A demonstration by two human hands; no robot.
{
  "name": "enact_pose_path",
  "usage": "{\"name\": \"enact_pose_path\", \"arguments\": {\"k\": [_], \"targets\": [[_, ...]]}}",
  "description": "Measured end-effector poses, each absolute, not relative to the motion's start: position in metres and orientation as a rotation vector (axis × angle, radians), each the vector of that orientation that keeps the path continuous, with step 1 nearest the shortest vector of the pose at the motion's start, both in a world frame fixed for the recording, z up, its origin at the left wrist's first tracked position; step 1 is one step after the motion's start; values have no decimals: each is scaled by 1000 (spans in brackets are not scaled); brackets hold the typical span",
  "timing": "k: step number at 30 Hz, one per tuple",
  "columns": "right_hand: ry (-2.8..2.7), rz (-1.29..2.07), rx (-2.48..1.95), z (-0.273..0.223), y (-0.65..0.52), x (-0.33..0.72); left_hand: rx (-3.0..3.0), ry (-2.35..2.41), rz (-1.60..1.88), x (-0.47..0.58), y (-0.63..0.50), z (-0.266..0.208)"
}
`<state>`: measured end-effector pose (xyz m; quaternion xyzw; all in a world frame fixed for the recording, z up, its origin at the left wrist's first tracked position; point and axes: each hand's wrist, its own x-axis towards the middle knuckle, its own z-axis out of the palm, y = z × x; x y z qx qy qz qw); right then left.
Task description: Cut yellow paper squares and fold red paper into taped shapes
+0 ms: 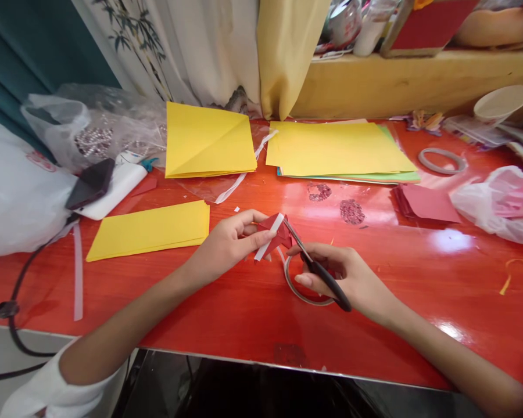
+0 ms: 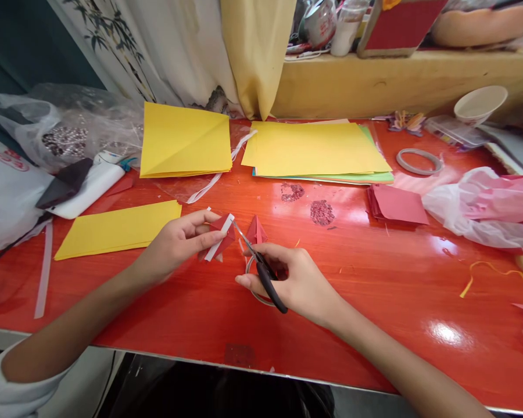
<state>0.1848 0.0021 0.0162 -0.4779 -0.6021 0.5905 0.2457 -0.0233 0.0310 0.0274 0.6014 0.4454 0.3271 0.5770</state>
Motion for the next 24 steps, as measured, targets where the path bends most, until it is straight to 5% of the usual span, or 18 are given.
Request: {"name": "enact_pose_path", "arguments": {"k": [24], "targets": [[-1602, 1663, -1171, 19, 1, 185, 1426, 956, 625, -19, 22, 28]]}}
